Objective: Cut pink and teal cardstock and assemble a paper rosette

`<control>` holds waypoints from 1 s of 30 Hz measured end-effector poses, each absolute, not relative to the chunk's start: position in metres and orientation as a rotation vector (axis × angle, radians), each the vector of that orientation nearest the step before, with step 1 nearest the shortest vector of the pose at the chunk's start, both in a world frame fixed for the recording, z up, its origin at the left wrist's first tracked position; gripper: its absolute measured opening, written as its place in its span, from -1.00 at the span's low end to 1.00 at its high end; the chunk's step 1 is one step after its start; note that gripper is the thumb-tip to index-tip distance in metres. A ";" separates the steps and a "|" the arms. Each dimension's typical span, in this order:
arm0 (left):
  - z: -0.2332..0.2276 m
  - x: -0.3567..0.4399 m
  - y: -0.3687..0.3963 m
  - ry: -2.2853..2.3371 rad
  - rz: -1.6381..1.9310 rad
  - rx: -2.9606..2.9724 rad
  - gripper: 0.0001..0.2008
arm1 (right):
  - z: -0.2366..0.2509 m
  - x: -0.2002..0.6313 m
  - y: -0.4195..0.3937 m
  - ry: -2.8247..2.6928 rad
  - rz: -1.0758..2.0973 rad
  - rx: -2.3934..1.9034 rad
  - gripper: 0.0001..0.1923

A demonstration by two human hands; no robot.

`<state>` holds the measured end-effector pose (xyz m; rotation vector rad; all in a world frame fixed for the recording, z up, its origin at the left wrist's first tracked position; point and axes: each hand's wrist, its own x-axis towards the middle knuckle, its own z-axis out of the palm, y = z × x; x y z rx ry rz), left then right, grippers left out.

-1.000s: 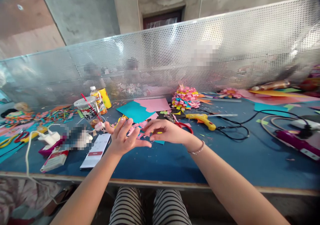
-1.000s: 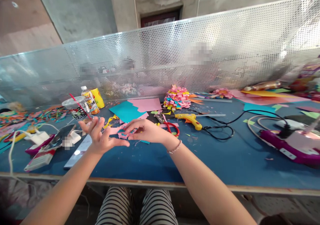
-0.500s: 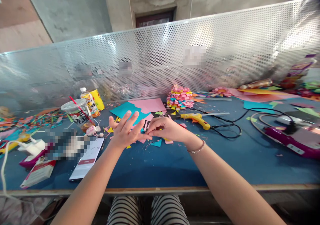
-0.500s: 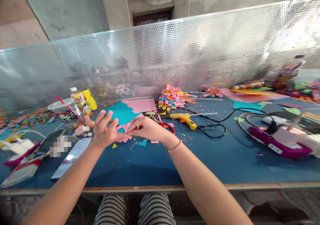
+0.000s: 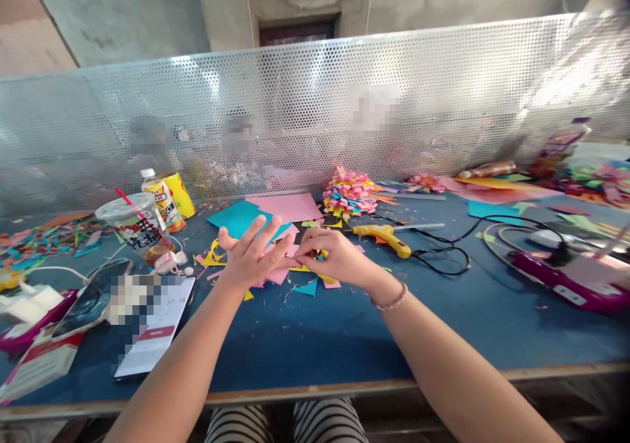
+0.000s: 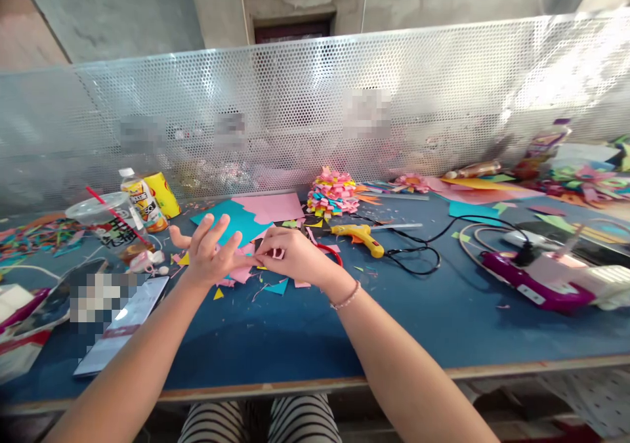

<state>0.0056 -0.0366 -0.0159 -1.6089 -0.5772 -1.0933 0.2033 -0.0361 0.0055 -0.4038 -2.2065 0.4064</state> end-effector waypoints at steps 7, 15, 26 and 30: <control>-0.018 0.003 -0.040 -0.541 -1.117 -1.615 -0.46 | 0.006 0.199 -0.041 -2.229 0.410 -0.405 -0.88; -0.030 -0.004 -0.038 -0.660 -1.120 -1.704 -0.50 | 0.007 0.196 -0.043 -2.216 0.387 -0.412 -0.89; -0.029 -0.002 -0.041 -0.640 -1.201 -1.737 -0.50 | 0.002 0.196 -0.041 -2.189 0.379 -0.435 -0.90; -0.027 -0.002 -0.041 -0.646 -1.158 -1.639 -0.50 | 0.002 0.195 -0.041 -2.187 0.382 -0.447 -0.89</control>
